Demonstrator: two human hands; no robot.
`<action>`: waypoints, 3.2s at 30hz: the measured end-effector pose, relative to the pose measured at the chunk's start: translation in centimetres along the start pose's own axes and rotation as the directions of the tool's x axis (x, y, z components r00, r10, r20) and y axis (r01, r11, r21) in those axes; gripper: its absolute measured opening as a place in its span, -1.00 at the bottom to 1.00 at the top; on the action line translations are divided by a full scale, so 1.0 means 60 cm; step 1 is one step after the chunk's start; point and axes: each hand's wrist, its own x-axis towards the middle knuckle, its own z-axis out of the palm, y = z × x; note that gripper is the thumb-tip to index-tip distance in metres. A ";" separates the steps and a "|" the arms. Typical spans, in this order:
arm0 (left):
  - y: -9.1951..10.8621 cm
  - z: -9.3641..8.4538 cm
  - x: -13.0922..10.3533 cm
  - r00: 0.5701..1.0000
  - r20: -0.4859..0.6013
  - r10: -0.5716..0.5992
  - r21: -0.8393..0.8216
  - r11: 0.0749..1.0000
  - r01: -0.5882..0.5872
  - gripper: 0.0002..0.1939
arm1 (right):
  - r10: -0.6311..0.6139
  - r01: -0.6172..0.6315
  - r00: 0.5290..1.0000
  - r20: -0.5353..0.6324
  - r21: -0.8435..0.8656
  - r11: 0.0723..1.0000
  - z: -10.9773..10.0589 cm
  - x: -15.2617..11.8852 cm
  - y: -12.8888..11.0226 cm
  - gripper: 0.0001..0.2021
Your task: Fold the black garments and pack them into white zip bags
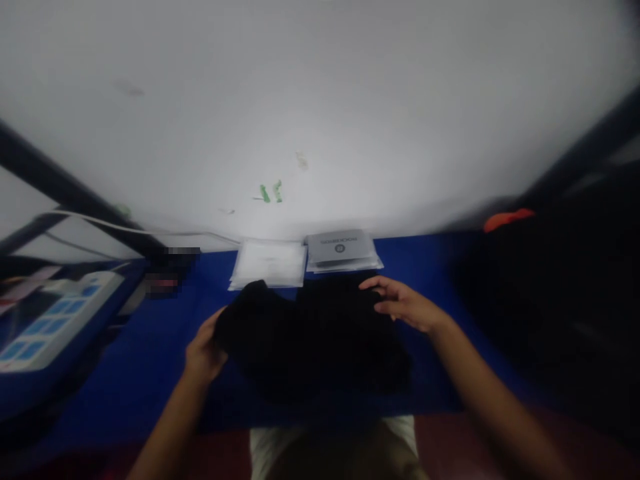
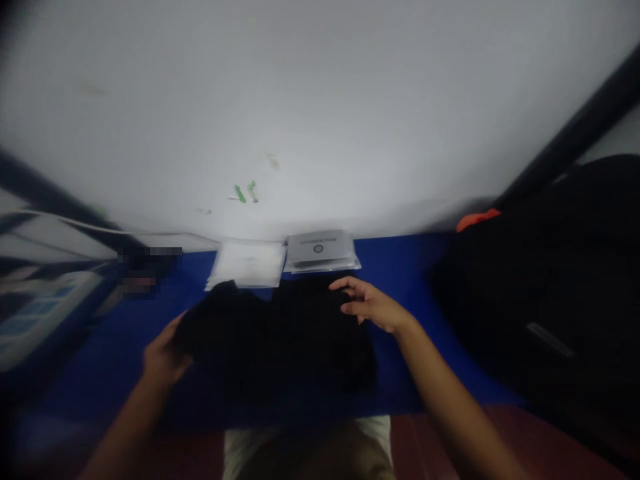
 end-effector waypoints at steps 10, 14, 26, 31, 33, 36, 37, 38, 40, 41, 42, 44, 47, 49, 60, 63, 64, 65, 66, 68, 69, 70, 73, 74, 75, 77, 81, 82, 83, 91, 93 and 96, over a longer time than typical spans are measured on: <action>0.011 -0.006 0.015 0.958 0.170 0.231 0.446 0.849 -0.284 -0.68 | 0.053 0.014 0.989 0.138 -0.444 0.896 -0.040 -0.021 -0.017 -0.51; 0.039 0.040 0.004 0.759 0.506 0.409 0.595 0.471 -0.651 -0.62 | -0.112 0.170 0.985 0.132 -0.601 0.781 -0.032 -0.018 -0.018 -0.42; 0.063 0.155 0.038 0.634 0.760 0.139 0.590 0.262 -0.764 -0.84 | -0.172 0.248 0.969 0.178 -0.732 0.634 -0.014 -0.008 0.011 -0.32; 0.058 0.179 0.065 0.762 0.642 0.087 0.737 0.206 -0.644 -0.74 | -0.266 0.239 0.960 0.083 -0.739 0.631 -0.030 -0.004 0.005 -0.63; 0.051 0.185 0.071 0.791 0.607 0.071 0.771 0.185 -0.609 -0.69 | -0.284 0.215 0.958 0.038 -0.749 0.626 -0.034 -0.003 0.002 -0.66; 0.039 0.188 0.075 0.817 0.572 0.068 0.802 0.162 -0.575 -0.62 | -0.278 0.200 0.960 0.028 -0.763 0.614 -0.034 -0.006 0.001 -0.48; 0.036 0.188 0.075 0.820 0.568 0.067 0.806 0.156 -0.571 -0.60 | -0.273 0.200 0.961 0.034 -0.768 0.608 -0.034 -0.007 0.001 -0.38; 0.033 0.188 0.075 0.823 0.564 0.067 0.809 0.151 -0.567 -0.60 | -0.269 0.199 0.962 0.039 -0.773 0.603 -0.034 -0.008 0.002 -0.31; 0.030 0.187 0.073 0.828 0.556 0.071 0.815 0.145 -0.560 -0.59 | -0.285 0.210 0.958 0.044 -0.785 0.583 -0.035 -0.007 0.004 -0.31; 0.029 0.187 0.072 0.832 0.551 0.072 0.820 0.141 -0.555 -0.59 | -0.307 0.220 0.951 0.045 -0.796 0.564 -0.037 -0.005 0.006 -0.40; 0.028 0.186 0.071 0.837 0.542 0.072 0.826 0.139 -0.547 -0.58 | -0.331 0.227 0.943 0.043 -0.811 0.539 -0.039 -0.002 0.007 -0.53; 0.029 0.183 0.067 0.852 0.519 0.071 0.840 0.146 -0.523 -0.58 | -0.379 0.211 0.925 0.012 -0.846 0.489 -0.045 0.006 0.009 -0.78; 0.034 0.175 0.061 0.863 0.500 0.073 0.837 0.212 -0.504 -0.59 | -0.436 0.096 0.891 -0.122 -0.890 0.446 -0.053 0.023 0.012 -0.84; 0.041 0.165 0.055 0.853 0.516 0.079 0.813 0.268 -0.517 -0.60 | -0.468 -0.029 0.850 -0.242 -0.909 0.416 -0.055 0.033 0.014 -0.81; 0.061 0.093 0.024 0.637 0.769 0.053 0.578 0.367 -0.729 -0.62 | -0.287 0.127 0.956 0.055 -0.962 0.240 0.027 0.006 -0.009 -0.64; 0.065 0.082 0.017 0.593 0.803 0.060 0.534 0.371 -0.760 -0.68 | -0.087 0.113 0.992 0.095 -0.967 0.229 0.045 -0.007 -0.002 -0.21; 0.068 0.080 0.013 0.583 0.810 0.062 0.522 0.376 -0.766 -0.71 | -0.053 0.095 0.995 0.086 -0.972 0.213 0.048 -0.012 0.002 -0.10; 0.071 0.077 0.009 0.572 0.818 0.061 0.510 0.382 -0.770 -0.74 | -0.032 0.079 0.997 0.074 -0.977 0.198 0.049 -0.018 0.006 -0.02; 0.076 0.075 0.004 0.563 0.824 0.059 0.500 0.389 -0.774 -0.78 | -0.019 0.069 0.998 0.067 -0.980 0.187 0.050 -0.024 0.009 0.02; 0.084 0.071 -0.007 0.543 0.838 0.055 0.479 0.401 -0.780 -0.83 | -0.009 0.073 0.997 0.072 -0.981 0.180 0.049 -0.037 0.012 0.08; 0.088 0.070 -0.012 0.533 0.845 0.055 0.468 0.407 -0.784 -0.85 | -0.008 0.079 0.997 0.079 -0.981 0.179 0.049 -0.044 0.011 0.10; 0.091 0.068 -0.018 0.524 0.850 0.058 0.457 0.413 -0.788 -0.86 | -0.006 0.082 0.997 0.082 -0.981 0.177 0.049 -0.051 0.010 0.12; 0.094 0.063 -0.034 0.503 0.863 0.045 0.439 0.426 -0.791 -0.86 | -0.012 0.064 0.998 0.063 -0.985 0.159 0.052 -0.068 0.000 0.10; 0.093 0.061 -0.039 0.499 0.866 0.028 0.441 0.426 -0.790 -0.86 | -0.027 0.060 0.998 0.056 -0.986 0.157 0.053 -0.072 -0.003 -0.02; 0.092 0.059 -0.044 0.498 0.867 0.002 0.449 0.426 -0.785 -0.86 | -0.047 0.062 0.997 0.055 -0.985 0.162 0.055 -0.076 -0.007 -0.21; 0.088 0.056 -0.051 0.497 0.864 -0.077 0.478 0.433 -0.764 -0.84 | -0.080 0.093 0.994 0.079 -0.977 0.194 0.058 -0.086 -0.014 -0.64; 0.084 0.051 -0.058 0.512 0.834 -0.203 0.540 0.486 -0.687 -0.70 | -0.030 0.152 0.988 0.150 -0.943 0.296 0.062 -0.109 -0.021 -0.83; 0.084 0.050 -0.059 0.522 0.825 -0.216 0.552 0.503 -0.665 -0.66 | 0.002 0.153 0.987 0.163 -0.935 0.320 0.062 -0.115 -0.020 -0.84; 0.083 0.049 -0.059 0.533 0.814 -0.229 0.566 0.520 -0.640 -0.63 | 0.036 0.151 0.984 0.174 -0.927 0.342 0.063 -0.121 -0.018 -0.85; 0.037 0.045 -0.016 0.722 0.671 -0.169 0.709 0.431 -0.558 -0.61 | 0.130 0.114 0.972 0.195 -0.879 0.463 0.076 -0.119 0.008 -0.80; 0.025 0.045 -0.003 0.773 0.617 -0.147 0.761 0.359 -0.540 -0.63 | 0.133 0.110 0.969 0.207 -0.847 0.520 0.071 -0.109 0.009 -0.75; 0.028 0.051 0.005 0.791 0.592 -0.156 0.792 0.298 -0.533 -0.63 | 0.041 0.108 0.986 0.160 -0.813 0.572 0.044 -0.081 0.005 -0.73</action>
